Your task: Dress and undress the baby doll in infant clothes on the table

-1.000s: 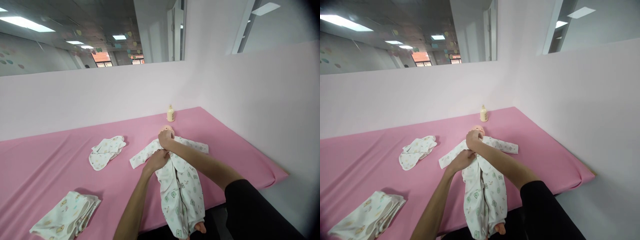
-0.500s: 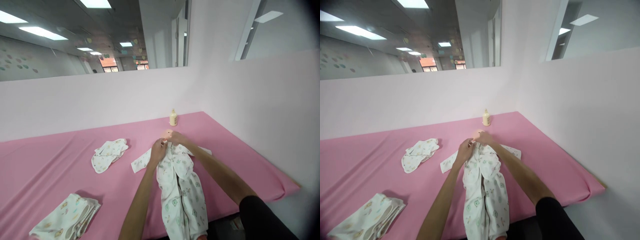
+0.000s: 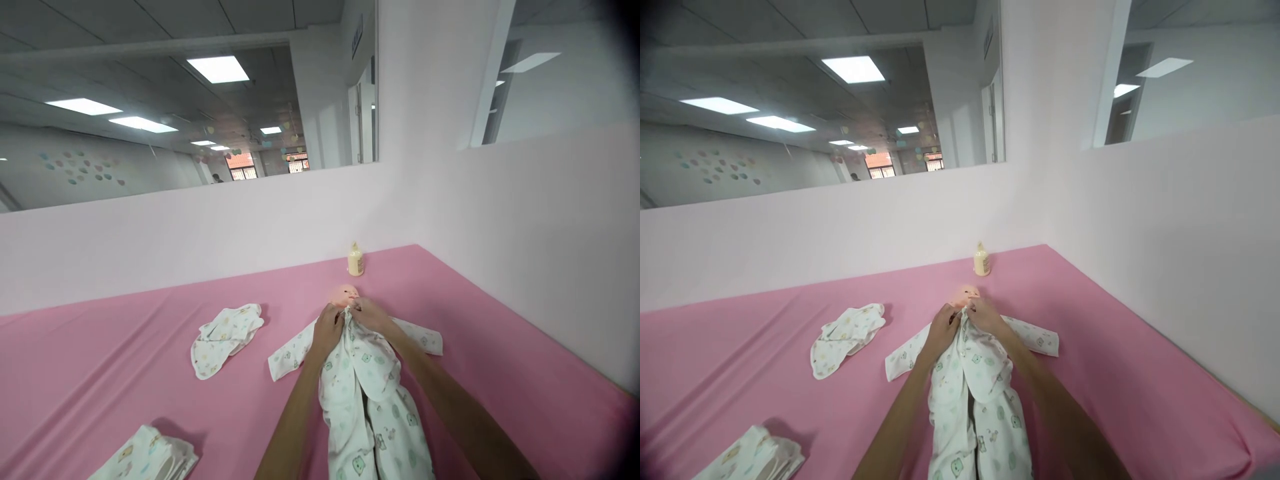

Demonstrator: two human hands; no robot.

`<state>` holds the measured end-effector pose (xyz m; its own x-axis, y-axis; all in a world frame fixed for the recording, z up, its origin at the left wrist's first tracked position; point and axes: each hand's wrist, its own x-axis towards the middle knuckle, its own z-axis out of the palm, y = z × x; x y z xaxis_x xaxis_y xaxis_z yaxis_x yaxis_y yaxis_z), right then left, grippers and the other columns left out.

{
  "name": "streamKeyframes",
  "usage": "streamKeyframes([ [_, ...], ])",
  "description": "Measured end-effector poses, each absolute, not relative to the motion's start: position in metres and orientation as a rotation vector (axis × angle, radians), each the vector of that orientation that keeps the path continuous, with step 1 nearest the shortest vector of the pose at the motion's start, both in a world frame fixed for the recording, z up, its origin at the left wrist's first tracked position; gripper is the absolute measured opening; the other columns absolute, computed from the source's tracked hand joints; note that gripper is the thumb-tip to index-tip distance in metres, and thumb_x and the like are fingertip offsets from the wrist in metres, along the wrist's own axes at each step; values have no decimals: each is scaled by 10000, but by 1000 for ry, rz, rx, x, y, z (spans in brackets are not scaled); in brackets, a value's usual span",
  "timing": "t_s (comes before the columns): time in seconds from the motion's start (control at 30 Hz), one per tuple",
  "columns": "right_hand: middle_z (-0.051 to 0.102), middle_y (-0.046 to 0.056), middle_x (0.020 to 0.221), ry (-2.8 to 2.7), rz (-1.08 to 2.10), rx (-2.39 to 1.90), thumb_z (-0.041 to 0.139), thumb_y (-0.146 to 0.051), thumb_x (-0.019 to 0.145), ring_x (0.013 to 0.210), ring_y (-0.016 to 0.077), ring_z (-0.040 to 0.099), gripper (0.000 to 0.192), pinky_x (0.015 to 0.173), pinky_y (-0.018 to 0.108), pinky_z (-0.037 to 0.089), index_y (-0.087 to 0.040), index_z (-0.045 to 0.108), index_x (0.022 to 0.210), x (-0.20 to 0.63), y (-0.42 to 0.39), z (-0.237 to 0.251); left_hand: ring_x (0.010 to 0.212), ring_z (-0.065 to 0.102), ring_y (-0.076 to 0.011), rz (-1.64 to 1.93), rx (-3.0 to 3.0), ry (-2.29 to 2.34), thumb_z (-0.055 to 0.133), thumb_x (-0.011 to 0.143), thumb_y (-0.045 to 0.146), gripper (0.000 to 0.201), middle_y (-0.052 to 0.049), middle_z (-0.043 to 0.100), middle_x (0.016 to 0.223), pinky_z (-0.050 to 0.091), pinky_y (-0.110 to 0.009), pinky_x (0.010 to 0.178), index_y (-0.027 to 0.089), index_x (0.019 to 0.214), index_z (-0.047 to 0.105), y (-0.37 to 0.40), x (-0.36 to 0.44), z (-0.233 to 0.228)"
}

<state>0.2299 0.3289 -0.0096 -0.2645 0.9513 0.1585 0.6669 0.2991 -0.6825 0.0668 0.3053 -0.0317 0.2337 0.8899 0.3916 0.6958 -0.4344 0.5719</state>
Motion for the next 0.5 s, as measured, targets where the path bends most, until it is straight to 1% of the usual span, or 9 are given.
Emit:
streamKeyframes([
  [0.07,534,-7,651,-2010,570,-1485,469,-162,823,686,135,497,212,650,241,361,-188,463,613,227,331,-12,934,540,-186,1029,2234,1432,369,971,331,307,-62,591,949,432,-319,833,187,925,635,306,65,-32],
  [0.17,521,-3,650,-1980,487,-1564,482,-163,807,670,137,478,192,623,244,318,-186,476,617,221,331,-16,909,532,-185,1088,2200,1353,383,966,346,299,-61,580,932,433,-324,830,182,917,628,308,62,-33],
  [0.27,498,-8,623,-1988,466,-1591,505,-193,803,645,130,473,217,595,234,301,-187,469,589,215,330,-16,892,532,-174,1127,2126,1306,383,964,368,303,-57,580,952,436,-316,824,180,947,621,308,60,-33],
  [0.33,508,-11,624,-1994,469,-1591,510,-201,803,648,129,488,212,586,227,304,-190,476,594,216,330,-13,881,538,-169,1123,2054,1329,396,955,393,306,-54,585,963,441,-309,815,180,958,615,308,58,-31],
  [0.43,575,5,704,-1943,440,-1636,451,-204,834,682,142,521,171,584,238,300,-194,512,674,224,331,-4,877,551,-169,1124,1925,1463,418,931,393,283,-56,593,973,442,-305,804,172,939,595,309,50,-28],
  [0.5,620,30,808,-1885,404,-1684,427,-222,852,738,162,549,132,591,249,292,-193,537,785,232,329,5,886,552,-175,1142,1864,1540,409,925,386,276,-64,596,970,437,-308,797,167,922,577,310,46,-26],
])
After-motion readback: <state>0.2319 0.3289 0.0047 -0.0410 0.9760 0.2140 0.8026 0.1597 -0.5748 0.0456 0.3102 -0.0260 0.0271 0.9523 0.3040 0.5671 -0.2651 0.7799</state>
